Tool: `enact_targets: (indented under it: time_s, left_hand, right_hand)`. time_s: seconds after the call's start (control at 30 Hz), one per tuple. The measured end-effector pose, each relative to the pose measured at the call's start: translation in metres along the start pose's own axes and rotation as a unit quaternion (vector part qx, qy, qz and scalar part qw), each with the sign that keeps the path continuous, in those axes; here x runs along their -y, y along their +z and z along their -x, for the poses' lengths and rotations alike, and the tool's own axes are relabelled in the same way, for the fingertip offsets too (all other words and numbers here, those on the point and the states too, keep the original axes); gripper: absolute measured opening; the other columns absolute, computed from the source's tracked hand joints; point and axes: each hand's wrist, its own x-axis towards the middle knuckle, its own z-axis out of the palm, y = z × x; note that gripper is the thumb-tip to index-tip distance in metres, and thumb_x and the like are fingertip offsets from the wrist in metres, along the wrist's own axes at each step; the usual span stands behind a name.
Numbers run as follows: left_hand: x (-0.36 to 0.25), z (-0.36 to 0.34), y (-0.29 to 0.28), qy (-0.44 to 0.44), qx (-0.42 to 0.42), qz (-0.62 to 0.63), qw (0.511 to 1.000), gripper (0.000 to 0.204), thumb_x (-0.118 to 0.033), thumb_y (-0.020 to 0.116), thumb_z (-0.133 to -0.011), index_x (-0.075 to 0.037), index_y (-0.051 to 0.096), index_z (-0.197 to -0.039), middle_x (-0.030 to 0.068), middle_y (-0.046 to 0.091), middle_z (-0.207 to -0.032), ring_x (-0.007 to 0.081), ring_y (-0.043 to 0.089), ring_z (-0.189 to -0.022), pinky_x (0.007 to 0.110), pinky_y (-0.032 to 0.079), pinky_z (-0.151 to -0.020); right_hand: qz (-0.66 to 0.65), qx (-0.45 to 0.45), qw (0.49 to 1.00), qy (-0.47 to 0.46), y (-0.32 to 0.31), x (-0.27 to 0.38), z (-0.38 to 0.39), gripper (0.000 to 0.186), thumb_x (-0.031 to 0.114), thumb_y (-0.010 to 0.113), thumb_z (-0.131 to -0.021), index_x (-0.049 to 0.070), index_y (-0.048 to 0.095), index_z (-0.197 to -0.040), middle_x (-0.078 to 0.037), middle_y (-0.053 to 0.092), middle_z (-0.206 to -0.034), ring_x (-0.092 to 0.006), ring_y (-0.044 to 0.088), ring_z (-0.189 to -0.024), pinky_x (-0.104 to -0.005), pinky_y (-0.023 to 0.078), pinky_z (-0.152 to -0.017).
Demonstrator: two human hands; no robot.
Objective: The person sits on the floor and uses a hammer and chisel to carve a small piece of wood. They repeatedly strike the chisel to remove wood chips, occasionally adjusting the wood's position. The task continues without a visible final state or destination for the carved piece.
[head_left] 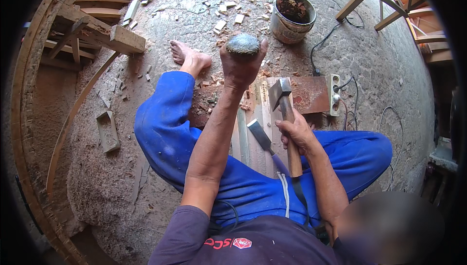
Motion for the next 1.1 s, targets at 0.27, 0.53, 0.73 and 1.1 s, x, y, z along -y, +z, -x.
enact_targets:
  time_s: [0.27, 0.53, 0.73, 1.1]
  left_hand:
    - [0.006, -0.001, 0.001, 0.033, -0.005, -0.042, 0.999, 0.032, -0.031, 0.084, -0.087, -0.006, 0.066, -0.075, 0.0011, 0.065, -0.066, 0.017, 0.061, -0.061, 0.036, 0.048, -0.065]
    - [0.02, -0.002, -0.01, 0.005, -0.052, 0.037, 0.998, 0.023, -0.013, 0.079, -0.091, -0.007, 0.066, -0.072, -0.0014, 0.061, -0.056, 0.0072, 0.052, -0.042, 0.027, 0.042, -0.042]
    - [0.004, 0.008, 0.0, 0.055, -0.015, -0.01, 0.998, 0.033, -0.033, 0.084, -0.083, -0.006, 0.067, -0.075, 0.0047, 0.066, -0.066, 0.0251, 0.064, -0.059, 0.038, 0.051, -0.064]
    - [0.013, 0.011, 0.001, 0.094, -0.037, -0.098, 0.99, 0.031, -0.033, 0.081, -0.085, -0.007, 0.067, -0.077, 0.0044, 0.069, -0.071, 0.0272, 0.067, -0.064, 0.041, 0.05, -0.067]
  right_hand:
    - [0.0, 0.008, 1.0, 0.012, -0.002, -0.002, -0.002, 0.057, 0.012, 0.07, -0.09, 0.008, 0.042, -0.139, 0.0, 0.049, -0.07, -0.0096, 0.052, -0.047, -0.0296, 0.049, -0.039]
    - [-0.005, 0.006, 1.0, 0.01, 0.002, -0.001, -0.002, 0.054, 0.012, 0.071, -0.09, 0.008, 0.043, -0.136, -0.001, 0.051, -0.072, -0.0099, 0.053, -0.047, -0.0294, 0.049, -0.039]
    - [-0.044, 0.003, 0.999, 0.011, 0.004, 0.0, -0.002, 0.054, 0.012, 0.071, -0.09, 0.006, 0.043, -0.135, -0.001, 0.052, -0.074, -0.0093, 0.053, -0.047, -0.0286, 0.049, -0.038]
    - [0.23, -0.065, 0.938, -0.25, 0.006, 0.069, 0.04, 0.068, 0.01, 0.071, -0.09, 0.004, 0.039, -0.15, -0.014, 0.067, -0.098, -0.0208, 0.067, -0.064, -0.033, 0.056, -0.056]
